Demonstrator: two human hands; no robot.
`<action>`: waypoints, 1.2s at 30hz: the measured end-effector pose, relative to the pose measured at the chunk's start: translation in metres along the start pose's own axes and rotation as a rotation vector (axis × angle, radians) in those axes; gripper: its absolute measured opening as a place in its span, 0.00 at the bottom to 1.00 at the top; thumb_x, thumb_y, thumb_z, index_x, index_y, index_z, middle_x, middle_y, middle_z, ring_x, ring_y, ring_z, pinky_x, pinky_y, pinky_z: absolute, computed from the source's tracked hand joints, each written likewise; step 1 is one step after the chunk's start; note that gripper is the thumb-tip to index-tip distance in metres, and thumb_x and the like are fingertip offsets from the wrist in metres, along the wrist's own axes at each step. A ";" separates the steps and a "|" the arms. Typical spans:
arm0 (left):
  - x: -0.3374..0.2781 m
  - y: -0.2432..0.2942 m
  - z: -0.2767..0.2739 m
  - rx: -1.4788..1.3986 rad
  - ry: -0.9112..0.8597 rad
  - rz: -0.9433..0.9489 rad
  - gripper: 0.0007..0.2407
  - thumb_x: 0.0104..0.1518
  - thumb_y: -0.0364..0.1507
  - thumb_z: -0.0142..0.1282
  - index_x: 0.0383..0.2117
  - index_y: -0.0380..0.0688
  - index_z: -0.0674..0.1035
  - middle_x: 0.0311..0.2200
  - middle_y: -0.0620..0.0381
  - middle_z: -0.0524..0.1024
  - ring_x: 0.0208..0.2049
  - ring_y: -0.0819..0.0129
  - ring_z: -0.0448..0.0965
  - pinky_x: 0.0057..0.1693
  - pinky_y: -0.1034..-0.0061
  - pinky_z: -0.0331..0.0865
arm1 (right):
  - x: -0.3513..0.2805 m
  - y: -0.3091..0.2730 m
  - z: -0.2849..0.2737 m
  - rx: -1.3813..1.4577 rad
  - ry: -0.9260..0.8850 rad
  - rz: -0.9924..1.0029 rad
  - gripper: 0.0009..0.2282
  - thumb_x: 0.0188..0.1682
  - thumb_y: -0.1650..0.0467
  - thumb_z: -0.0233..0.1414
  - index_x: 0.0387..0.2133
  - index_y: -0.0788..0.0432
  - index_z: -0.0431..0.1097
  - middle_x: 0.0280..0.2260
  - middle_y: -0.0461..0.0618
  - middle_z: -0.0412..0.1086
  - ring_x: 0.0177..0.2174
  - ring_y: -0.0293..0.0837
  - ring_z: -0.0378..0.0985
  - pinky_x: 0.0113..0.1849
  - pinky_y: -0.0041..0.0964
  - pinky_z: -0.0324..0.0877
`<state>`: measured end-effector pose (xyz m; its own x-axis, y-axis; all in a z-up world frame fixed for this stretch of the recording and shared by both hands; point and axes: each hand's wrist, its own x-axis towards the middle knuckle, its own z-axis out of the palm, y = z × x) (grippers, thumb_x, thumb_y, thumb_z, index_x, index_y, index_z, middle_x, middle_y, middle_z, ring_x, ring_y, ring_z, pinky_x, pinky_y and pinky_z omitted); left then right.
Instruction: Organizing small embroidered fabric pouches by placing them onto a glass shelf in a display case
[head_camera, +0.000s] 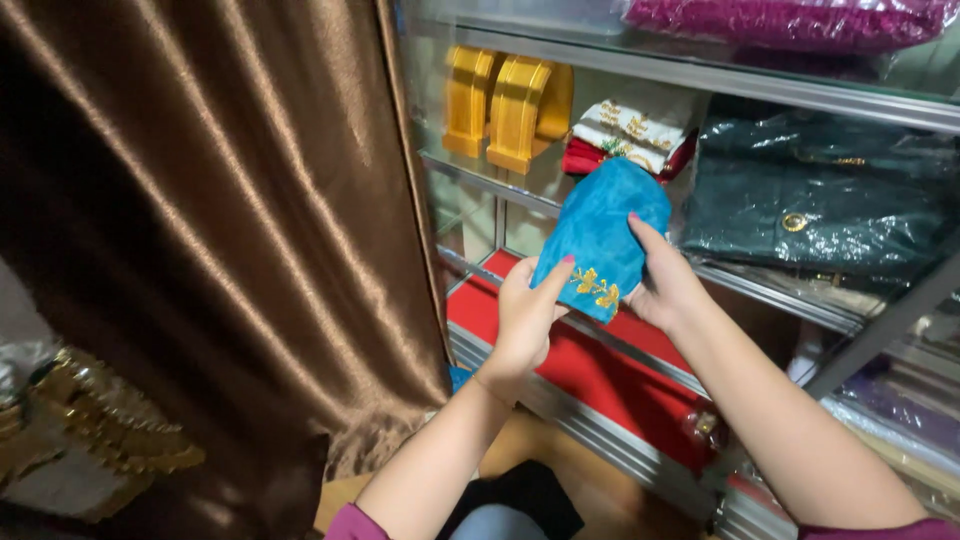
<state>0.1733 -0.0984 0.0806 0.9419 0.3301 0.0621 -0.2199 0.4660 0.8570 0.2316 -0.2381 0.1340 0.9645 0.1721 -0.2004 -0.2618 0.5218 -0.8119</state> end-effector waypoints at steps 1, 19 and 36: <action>0.005 0.004 0.007 -0.004 -0.002 0.001 0.21 0.56 0.31 0.67 0.51 0.29 0.75 0.41 0.34 0.78 0.41 0.49 0.83 0.43 0.51 0.79 | 0.015 -0.006 -0.004 -0.003 0.001 -0.004 0.22 0.51 0.60 0.60 0.53 0.59 0.66 0.49 0.58 0.74 0.47 0.55 0.81 0.47 0.63 0.76; 0.155 0.024 0.088 0.209 -0.189 0.224 0.29 0.55 0.34 0.65 0.59 0.34 0.64 0.41 0.41 0.76 0.44 0.60 0.77 0.46 0.60 0.78 | 0.235 -0.125 -0.035 0.037 -0.064 -0.145 0.24 0.41 0.72 0.60 0.51 0.66 0.62 0.44 0.62 0.69 0.41 0.64 0.85 0.42 0.69 0.81; 0.259 0.018 0.128 0.588 -0.310 0.396 0.16 0.54 0.19 0.49 0.48 0.46 0.79 0.48 0.52 0.80 0.35 0.67 0.84 0.43 0.79 0.84 | 0.251 -0.129 -0.036 -0.750 0.076 -0.503 0.10 0.47 0.73 0.53 0.41 0.64 0.68 0.35 0.57 0.69 0.36 0.63 0.83 0.40 0.63 0.79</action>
<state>0.4462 -0.1094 0.1772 0.8681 0.0956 0.4870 -0.4661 -0.1798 0.8662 0.5087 -0.2920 0.1686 0.9655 0.0013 0.2605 0.2571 -0.1650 -0.9522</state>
